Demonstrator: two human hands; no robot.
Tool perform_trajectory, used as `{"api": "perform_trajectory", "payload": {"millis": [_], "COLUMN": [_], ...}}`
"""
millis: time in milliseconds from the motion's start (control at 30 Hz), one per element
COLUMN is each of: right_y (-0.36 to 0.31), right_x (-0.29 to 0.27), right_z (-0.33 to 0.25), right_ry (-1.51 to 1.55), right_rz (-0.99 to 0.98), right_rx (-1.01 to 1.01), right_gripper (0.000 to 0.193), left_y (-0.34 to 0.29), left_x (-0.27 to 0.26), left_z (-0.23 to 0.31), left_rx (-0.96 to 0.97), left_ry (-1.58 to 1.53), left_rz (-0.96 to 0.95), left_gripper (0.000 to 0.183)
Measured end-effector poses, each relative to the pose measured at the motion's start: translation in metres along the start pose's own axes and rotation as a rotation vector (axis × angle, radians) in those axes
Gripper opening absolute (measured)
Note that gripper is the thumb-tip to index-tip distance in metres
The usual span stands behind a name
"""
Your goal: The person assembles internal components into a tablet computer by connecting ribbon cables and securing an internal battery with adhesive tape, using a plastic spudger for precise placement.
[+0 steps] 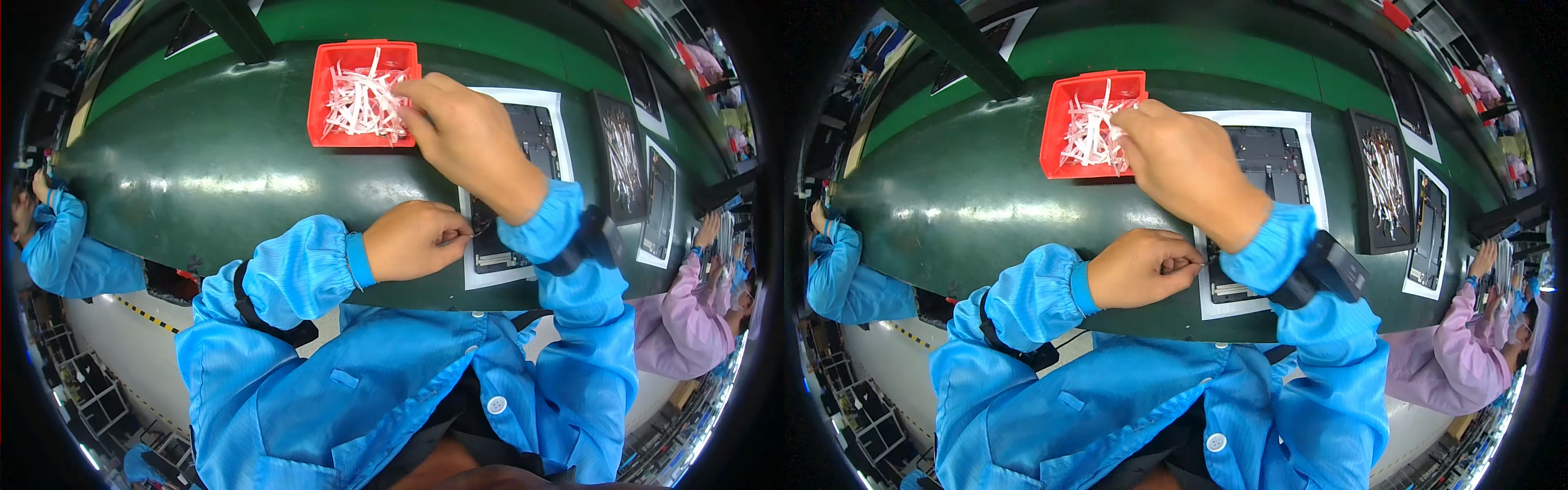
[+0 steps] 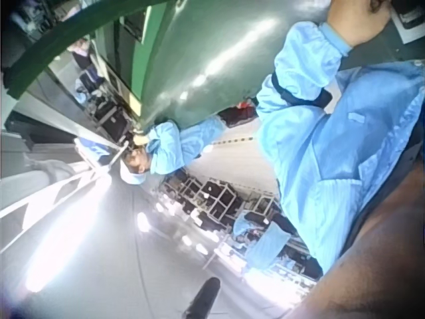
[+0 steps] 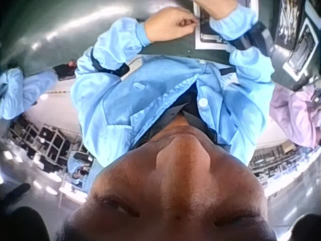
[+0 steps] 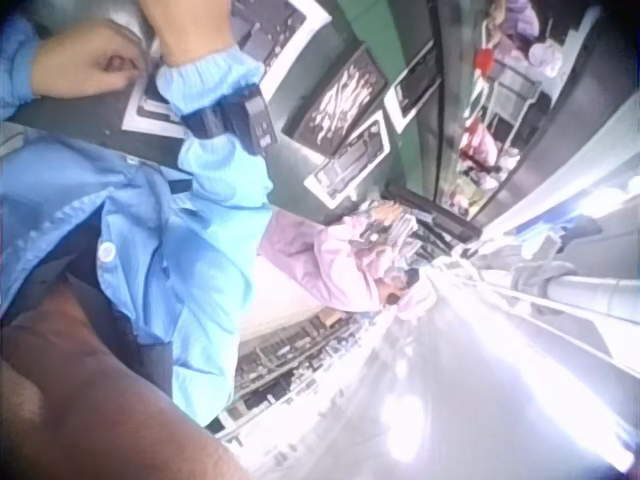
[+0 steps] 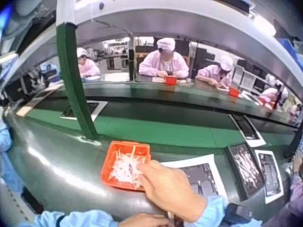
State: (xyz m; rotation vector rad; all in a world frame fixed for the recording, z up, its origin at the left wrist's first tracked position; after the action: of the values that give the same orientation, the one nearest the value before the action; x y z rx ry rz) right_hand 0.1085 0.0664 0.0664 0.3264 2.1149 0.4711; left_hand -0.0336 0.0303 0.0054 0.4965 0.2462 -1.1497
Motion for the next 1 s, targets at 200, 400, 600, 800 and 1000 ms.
{"api": "perform_trajectory", "payload": {"millis": [200, 400, 600, 800, 1000], "right_y": [-0.047, -0.111, -0.126, -0.128, -0.13], "right_x": [-0.071, -0.081, -0.067, -0.06, -0.053], "right_z": [0.027, 0.029, 0.041, 0.051, 0.065], "right_ry": [0.177, 0.106, 0.016, 0.184, 0.127], "right_rz": [-0.229, -0.295, -0.152, -0.098, -0.045], "right_rx": [0.201, 0.129, -0.066, 0.13, 0.202], "right_gripper": [0.016, 0.035, 0.029, 0.024, 0.019], "left_y": [-0.001, 0.006, 0.008, 0.002, -0.005], "left_x": [-0.003, -0.007, -0.001, -0.003, 0.02], "left_z": [-0.011, -0.007, -0.007, 0.007, 0.022], "left_rx": [-0.351, -0.472, -0.467, -0.167, 0.278], "left_ry": [-0.427, -0.628, -0.626, -0.289, 0.358], "left_rz": [0.032, 0.022, 0.035, 0.148, 0.001], "left_gripper": [0.017, 0.015, 0.018, 0.017, 0.039]}}
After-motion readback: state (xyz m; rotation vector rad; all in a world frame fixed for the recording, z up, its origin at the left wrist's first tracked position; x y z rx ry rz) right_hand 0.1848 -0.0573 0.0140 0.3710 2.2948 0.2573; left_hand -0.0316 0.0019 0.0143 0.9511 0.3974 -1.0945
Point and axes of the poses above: each hand's wrist, its own y-axis towards the middle knuckle, its own x-axis out of the palm, z = x × y, the point moved 2 cm from there along y, towards the middle knuckle, and after that the axes turned 11 degrees about x, right-handed, at the moved point
